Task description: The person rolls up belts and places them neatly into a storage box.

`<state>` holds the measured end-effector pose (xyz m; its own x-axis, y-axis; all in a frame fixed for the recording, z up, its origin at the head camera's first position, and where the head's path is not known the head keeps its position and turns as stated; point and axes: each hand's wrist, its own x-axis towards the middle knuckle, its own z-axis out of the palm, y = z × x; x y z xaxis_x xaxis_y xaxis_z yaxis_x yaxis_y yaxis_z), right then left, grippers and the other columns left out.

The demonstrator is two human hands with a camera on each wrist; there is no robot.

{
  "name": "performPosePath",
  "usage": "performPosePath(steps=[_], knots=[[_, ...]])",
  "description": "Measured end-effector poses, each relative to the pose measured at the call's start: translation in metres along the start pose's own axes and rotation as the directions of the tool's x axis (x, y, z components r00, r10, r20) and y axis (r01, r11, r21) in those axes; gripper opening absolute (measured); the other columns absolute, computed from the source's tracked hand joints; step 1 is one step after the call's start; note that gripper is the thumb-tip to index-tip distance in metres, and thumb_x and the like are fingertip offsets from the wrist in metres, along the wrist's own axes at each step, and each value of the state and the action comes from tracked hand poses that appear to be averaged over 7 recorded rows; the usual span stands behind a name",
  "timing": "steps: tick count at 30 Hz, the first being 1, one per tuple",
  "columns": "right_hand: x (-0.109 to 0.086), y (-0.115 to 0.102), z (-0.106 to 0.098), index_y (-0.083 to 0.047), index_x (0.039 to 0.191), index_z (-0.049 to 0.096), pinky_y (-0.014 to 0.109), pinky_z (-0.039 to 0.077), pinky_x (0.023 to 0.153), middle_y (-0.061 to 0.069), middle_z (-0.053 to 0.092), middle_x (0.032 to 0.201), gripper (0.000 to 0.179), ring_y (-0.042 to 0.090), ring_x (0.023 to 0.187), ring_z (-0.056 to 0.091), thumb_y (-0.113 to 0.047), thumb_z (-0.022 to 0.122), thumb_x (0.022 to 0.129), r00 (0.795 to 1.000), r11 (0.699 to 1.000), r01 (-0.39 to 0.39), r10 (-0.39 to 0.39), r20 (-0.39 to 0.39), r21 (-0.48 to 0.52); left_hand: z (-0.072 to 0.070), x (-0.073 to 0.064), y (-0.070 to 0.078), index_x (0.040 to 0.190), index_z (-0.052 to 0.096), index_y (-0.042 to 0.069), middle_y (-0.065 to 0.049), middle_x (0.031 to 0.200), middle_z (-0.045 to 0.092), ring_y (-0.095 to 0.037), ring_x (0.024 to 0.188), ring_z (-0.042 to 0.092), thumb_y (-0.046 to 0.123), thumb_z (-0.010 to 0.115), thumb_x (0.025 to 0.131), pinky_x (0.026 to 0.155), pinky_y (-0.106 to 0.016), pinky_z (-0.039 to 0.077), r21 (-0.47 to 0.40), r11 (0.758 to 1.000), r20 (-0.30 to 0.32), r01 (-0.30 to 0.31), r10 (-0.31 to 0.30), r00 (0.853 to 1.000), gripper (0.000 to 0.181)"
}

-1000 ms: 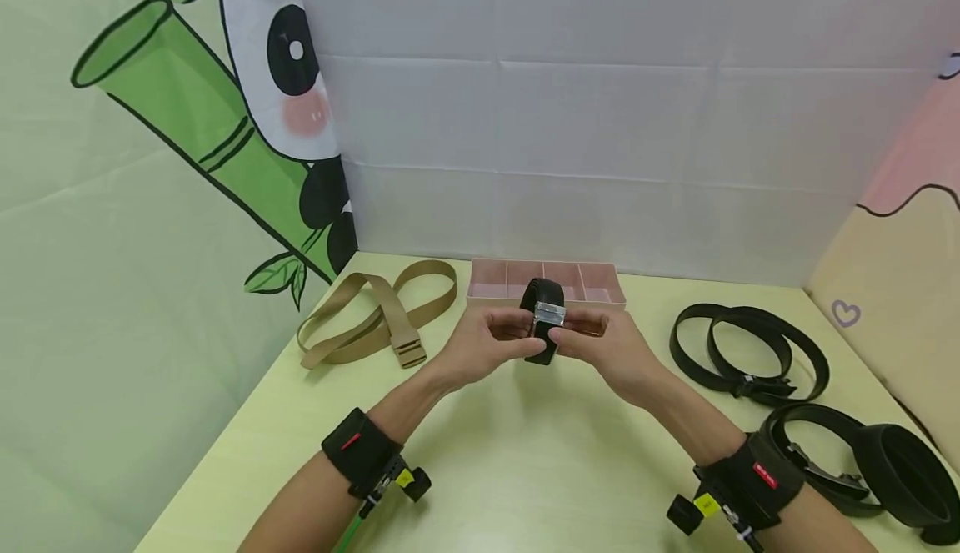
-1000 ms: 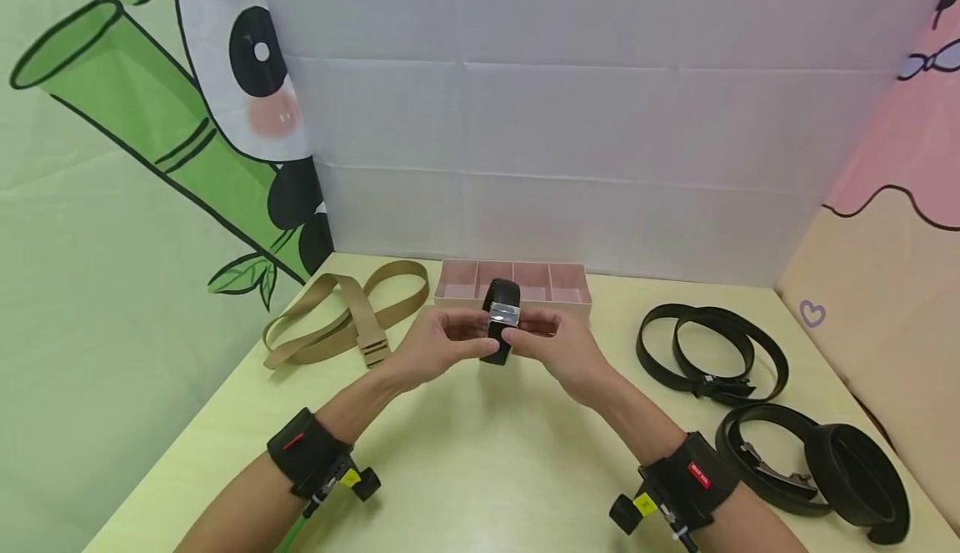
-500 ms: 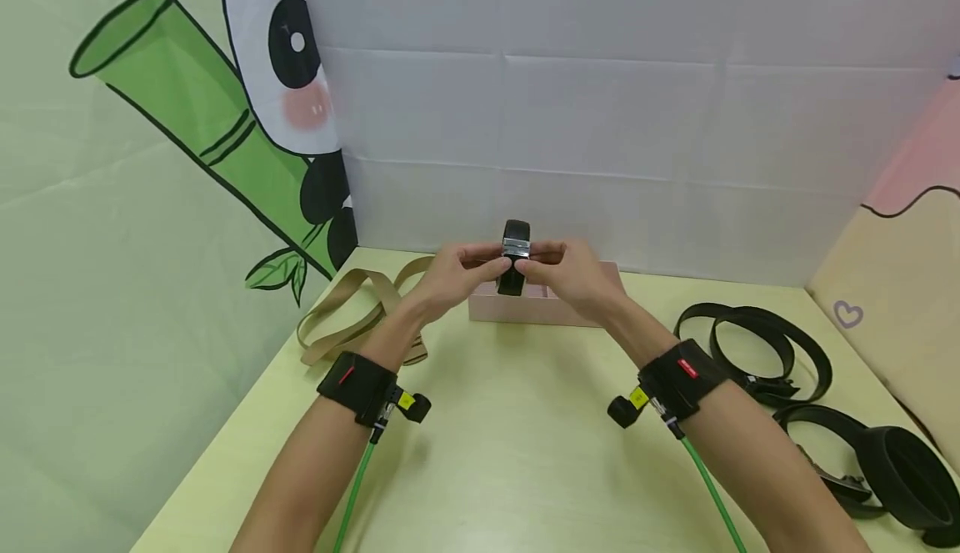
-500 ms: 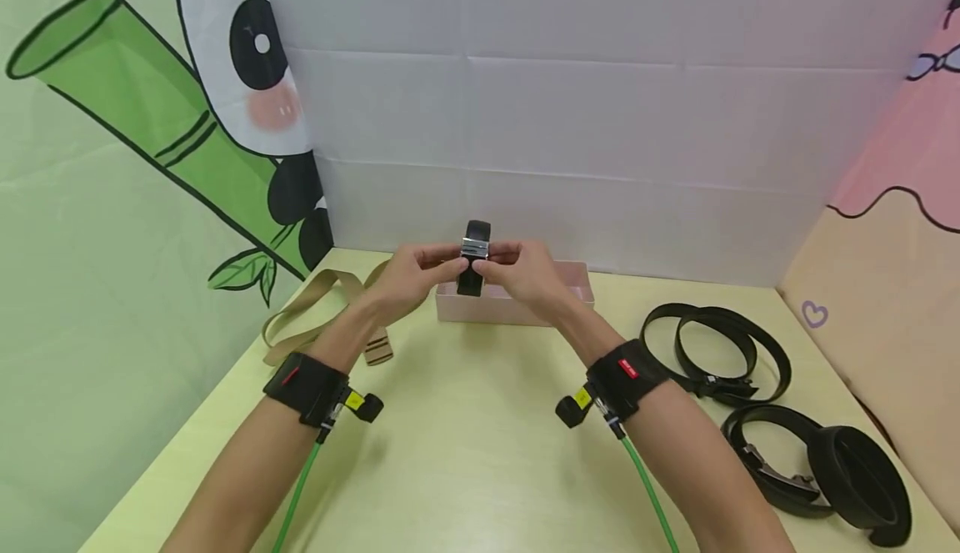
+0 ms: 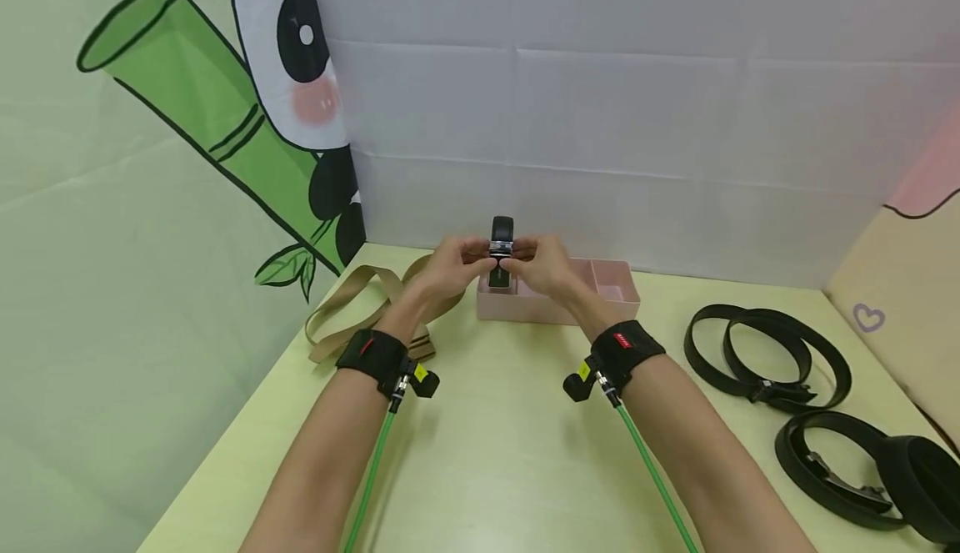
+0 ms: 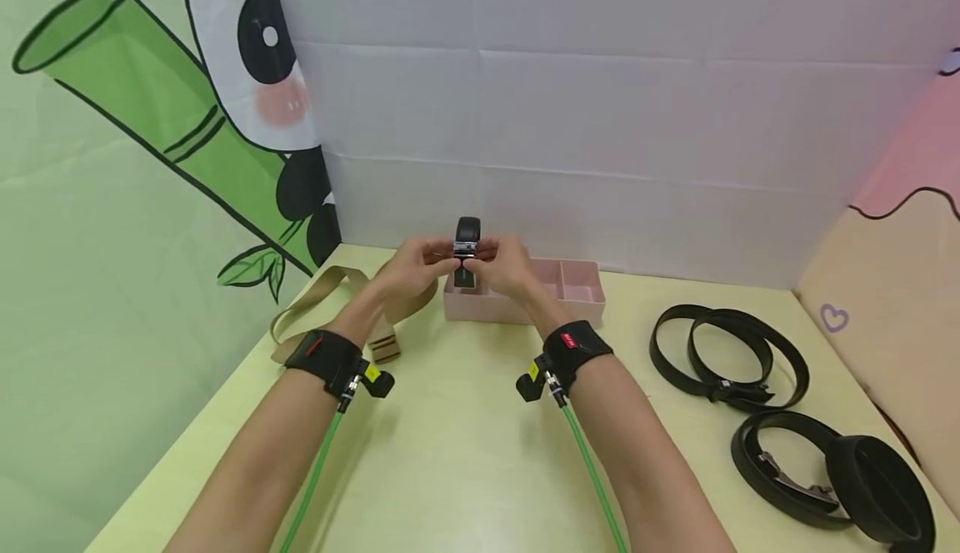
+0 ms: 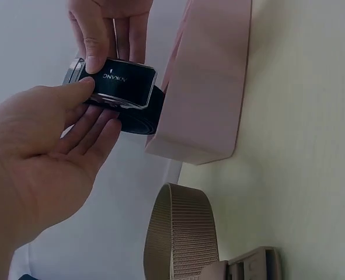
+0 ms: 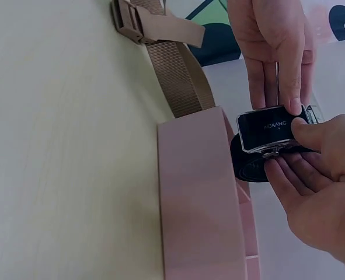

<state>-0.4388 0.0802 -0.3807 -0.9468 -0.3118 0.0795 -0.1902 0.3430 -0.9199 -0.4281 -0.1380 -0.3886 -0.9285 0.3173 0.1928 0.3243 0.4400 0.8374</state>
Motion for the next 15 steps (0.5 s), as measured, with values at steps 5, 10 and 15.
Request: performPosePath(steps=[5,10,15], knots=[[0.004,0.010,0.007,0.003,0.150,0.065,0.048,0.062,0.111,0.021,0.074,0.142,0.046,0.037,0.133,0.071,-0.016,0.076,0.109,0.999,0.997,0.047,-0.048,-0.007,-0.068,0.005,-0.003,-0.007,0.157,0.061,0.001,-0.024,0.154,0.067,-0.044,0.146,0.065,0.017,0.066,0.115,0.121,-0.056,0.055,0.012,0.999,-0.024,0.036,-0.036,0.999,0.045],[0.004,0.018,0.010,0.004,0.149,0.066,0.048,0.063,0.108,0.022,0.075,0.139,0.045,0.039,0.131,0.073,-0.014,0.076,0.109,0.998,0.991,0.066,-0.067,0.003,-0.113,0.011,-0.004,-0.017,0.159,0.059,0.002,-0.024,0.156,0.065,-0.044,0.146,0.065,0.018,0.065,0.116,0.118,-0.056,0.057,0.037,0.999,-0.022,0.040,-0.039,0.999,0.046],[0.005,0.022,0.011,0.005,0.146,0.067,0.047,0.065,0.103,0.024,0.076,0.138,0.044,0.039,0.128,0.074,-0.015,0.077,0.108,0.997,0.987,0.072,-0.070,0.018,-0.141,0.013,-0.003,-0.022,0.153,0.065,0.004,-0.022,0.148,0.071,-0.042,0.139,0.071,0.015,0.066,0.115,0.108,-0.052,0.062,0.059,0.998,-0.023,0.016,-0.014,1.000,0.040]])
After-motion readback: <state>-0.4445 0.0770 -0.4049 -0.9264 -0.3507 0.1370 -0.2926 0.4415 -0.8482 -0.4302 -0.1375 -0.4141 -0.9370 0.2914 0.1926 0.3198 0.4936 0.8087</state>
